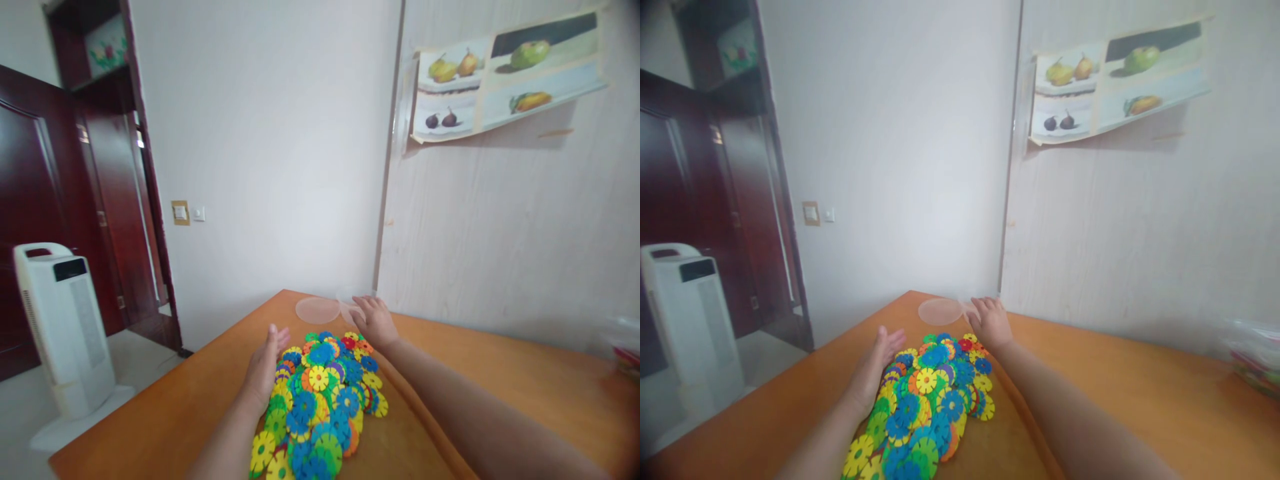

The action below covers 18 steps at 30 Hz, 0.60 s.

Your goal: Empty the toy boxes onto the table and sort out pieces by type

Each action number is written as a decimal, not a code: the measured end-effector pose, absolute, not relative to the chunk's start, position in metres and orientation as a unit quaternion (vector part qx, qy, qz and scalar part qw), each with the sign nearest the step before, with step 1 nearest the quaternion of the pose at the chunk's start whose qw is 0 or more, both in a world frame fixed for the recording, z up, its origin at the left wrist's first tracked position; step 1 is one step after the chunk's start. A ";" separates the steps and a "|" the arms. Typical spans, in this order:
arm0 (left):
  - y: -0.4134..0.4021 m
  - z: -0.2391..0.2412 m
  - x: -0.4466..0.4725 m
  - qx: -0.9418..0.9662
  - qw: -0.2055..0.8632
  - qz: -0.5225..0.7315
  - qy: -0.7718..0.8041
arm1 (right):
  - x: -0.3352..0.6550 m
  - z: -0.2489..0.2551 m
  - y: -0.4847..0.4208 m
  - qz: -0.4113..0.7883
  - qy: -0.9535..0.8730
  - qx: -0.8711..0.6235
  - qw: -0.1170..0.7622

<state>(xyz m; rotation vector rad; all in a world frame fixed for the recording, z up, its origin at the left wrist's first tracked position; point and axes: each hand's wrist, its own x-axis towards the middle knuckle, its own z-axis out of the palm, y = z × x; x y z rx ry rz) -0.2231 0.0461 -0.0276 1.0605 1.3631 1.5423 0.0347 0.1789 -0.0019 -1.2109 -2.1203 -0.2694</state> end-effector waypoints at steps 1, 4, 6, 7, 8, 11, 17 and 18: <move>0.047 -0.028 -0.224 0.413 0.397 0.617 0.540 | 0.036 -0.001 0.166 -0.096 -0.816 -0.448 0.352; 0.048 -0.029 -0.226 0.405 0.389 0.628 0.539 | 0.037 0.000 0.111 -0.033 -0.846 -0.348 0.404; 0.048 -0.029 -0.226 0.412 0.392 0.621 0.540 | 0.034 -0.002 0.067 0.007 -0.882 -0.291 0.370; 0.049 -0.029 -0.226 0.416 0.394 0.616 0.541 | 0.032 -0.003 0.045 0.016 -0.898 -0.270 0.347; 0.049 -0.029 -0.227 0.420 0.395 0.610 0.543 | 0.029 -0.005 0.026 0.026 -0.912 -0.251 0.323; 0.048 -0.029 -0.228 0.435 0.392 0.594 0.551 | 0.022 -0.011 -0.012 0.059 -0.950 -0.194 0.239; 0.048 -0.028 -0.231 0.457 0.367 0.568 0.578 | 0.025 -0.016 -0.012 0.090 -0.939 -0.260 0.207; 0.049 -0.028 -0.231 0.458 0.361 0.563 0.585 | 0.028 -0.016 -0.008 0.085 -0.934 -0.279 0.206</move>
